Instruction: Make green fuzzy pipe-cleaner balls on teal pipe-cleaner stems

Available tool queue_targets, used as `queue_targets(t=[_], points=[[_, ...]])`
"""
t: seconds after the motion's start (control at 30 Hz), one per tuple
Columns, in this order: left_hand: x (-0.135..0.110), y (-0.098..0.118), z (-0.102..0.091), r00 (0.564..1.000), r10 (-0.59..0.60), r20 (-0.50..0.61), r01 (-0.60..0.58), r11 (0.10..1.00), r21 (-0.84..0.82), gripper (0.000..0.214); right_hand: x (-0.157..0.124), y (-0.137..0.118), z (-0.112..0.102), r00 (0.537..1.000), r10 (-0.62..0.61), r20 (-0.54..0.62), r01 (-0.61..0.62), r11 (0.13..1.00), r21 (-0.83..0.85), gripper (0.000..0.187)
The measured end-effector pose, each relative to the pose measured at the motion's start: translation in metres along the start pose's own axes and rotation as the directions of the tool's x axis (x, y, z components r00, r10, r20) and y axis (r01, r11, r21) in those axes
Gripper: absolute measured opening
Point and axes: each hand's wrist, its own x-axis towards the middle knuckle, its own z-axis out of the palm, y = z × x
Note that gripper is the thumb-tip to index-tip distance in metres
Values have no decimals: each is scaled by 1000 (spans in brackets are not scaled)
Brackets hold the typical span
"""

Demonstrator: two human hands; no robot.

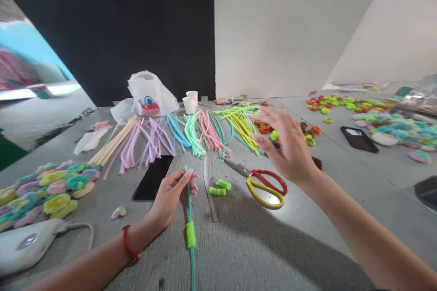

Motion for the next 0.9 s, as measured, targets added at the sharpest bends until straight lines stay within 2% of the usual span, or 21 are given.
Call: queue_targets(t=[0.03,0.07,0.1,0.13,0.17,0.2,0.23,0.27,0.33,0.37,0.4,0.43,0.47,0.53,0.6,0.63,0.7,0.8,0.9], points=[[1,-1,0,1000,4,3,-4,1000,14,34,-9,9,7,995,4,99,3,997,-71,62],[1,-2,-1,1000,8,7,-8,1000,29,34,-20,20,15,972,61,225,-19,982,-186,72],[2,-2,-1,1000,11,11,-11,999,43,34,-31,32,23,928,168,333,-78,961,-267,79],[2,-2,-1,1000,12,16,-13,998,55,34,-42,42,29,858,287,427,-157,936,-315,82],[2,-2,-1,1000,14,24,-15,998,64,34,-51,52,32,780,340,525,-193,929,-315,82],[2,-1,-1,999,15,36,-18,997,73,34,-56,59,33,724,344,598,-207,935,-287,81],[1,0,-1,999,17,47,-21,996,83,35,-58,64,31,709,351,611,-236,935,-264,79],[0,1,0,998,15,60,-21,995,93,35,-55,66,27,734,378,565,-282,926,-253,76],[-1,3,1,996,-10,91,0,994,109,34,-43,61,13,833,419,360,-348,904,-247,73],[-2,3,1,994,-31,106,19,994,108,33,-35,56,6,881,407,242,-353,905,-239,71],[-3,3,2,992,-50,116,38,994,100,32,-28,48,0,910,379,170,-339,914,-222,67],[-3,2,1,990,-64,123,54,995,87,34,-23,39,-4,922,363,134,-336,923,-189,60],[-4,2,1,990,-72,124,63,995,75,38,-20,29,-6,920,336,203,-312,939,-144,54],[-4,0,0,989,-75,126,68,996,64,46,-23,8,-3,832,277,481,-248,961,-125,39],[-4,-1,-1,985,-73,158,58,994,96,49,-32,-9,7,737,172,653,-90,983,-158,26],[-5,-2,-2,980,-69,185,46,991,127,50,-37,-16,13,701,173,691,-49,979,-196,21],[-6,-2,-1,970,-55,236,5,978,208,50,-44,-24,22,676,222,702,-46,964,-261,21],[-9,-3,0,962,-31,272,-60,945,322,44,-47,-22,27,633,250,733,-118,966,-229,25],[-10,-2,1,957,-15,289,-100,919,381,34,-47,-10,29,600,270,753,-247,958,-147,26]])
